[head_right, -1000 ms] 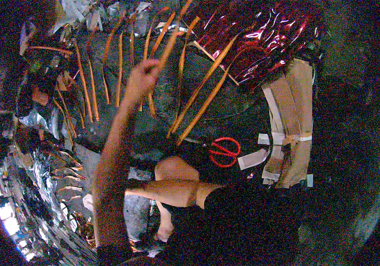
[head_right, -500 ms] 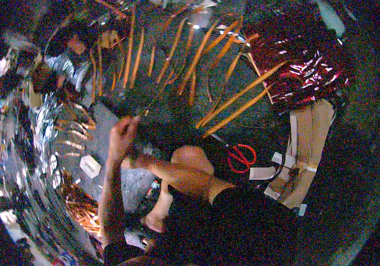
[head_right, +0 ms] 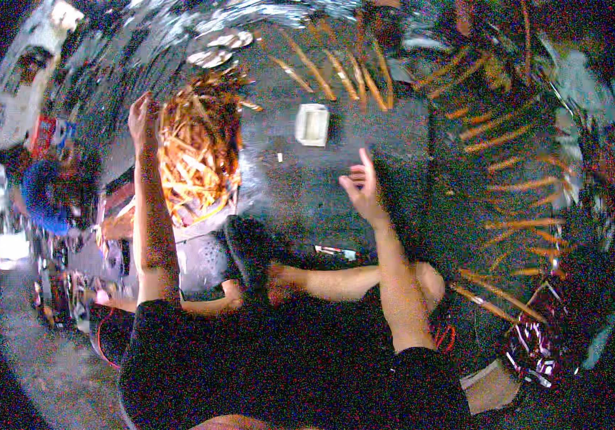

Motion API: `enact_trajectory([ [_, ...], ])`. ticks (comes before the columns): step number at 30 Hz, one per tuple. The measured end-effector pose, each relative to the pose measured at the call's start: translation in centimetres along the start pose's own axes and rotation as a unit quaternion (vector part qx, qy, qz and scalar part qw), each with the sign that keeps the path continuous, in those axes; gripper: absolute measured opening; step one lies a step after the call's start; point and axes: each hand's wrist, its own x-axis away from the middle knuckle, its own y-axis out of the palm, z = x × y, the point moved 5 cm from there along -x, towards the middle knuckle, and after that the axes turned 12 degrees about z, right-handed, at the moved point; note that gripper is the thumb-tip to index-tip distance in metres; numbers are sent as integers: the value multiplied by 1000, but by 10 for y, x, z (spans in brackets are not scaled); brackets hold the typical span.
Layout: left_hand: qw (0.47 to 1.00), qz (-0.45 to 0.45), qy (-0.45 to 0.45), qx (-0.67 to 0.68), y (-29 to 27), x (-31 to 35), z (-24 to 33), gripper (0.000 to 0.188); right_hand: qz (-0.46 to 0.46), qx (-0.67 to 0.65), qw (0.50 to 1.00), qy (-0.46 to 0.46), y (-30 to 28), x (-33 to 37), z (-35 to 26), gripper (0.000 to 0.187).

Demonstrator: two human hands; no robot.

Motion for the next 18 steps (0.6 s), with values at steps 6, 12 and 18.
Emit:
enact_trajectory([
  [6, 947, -42, -5, -317, -36, -4, -110, 26, -19, 10, 999, 32, 5, 1, -3, 77],
  [12, 888, -110, 206, -395, 5, 34, -90, 21, -1, 2, 999, 45, -3, -1, 8, 75],
  [18, 920, -216, 153, -288, -3, 6, -109, 32, -16, 32, 999, 39, 5, 0, 9, 68],
])
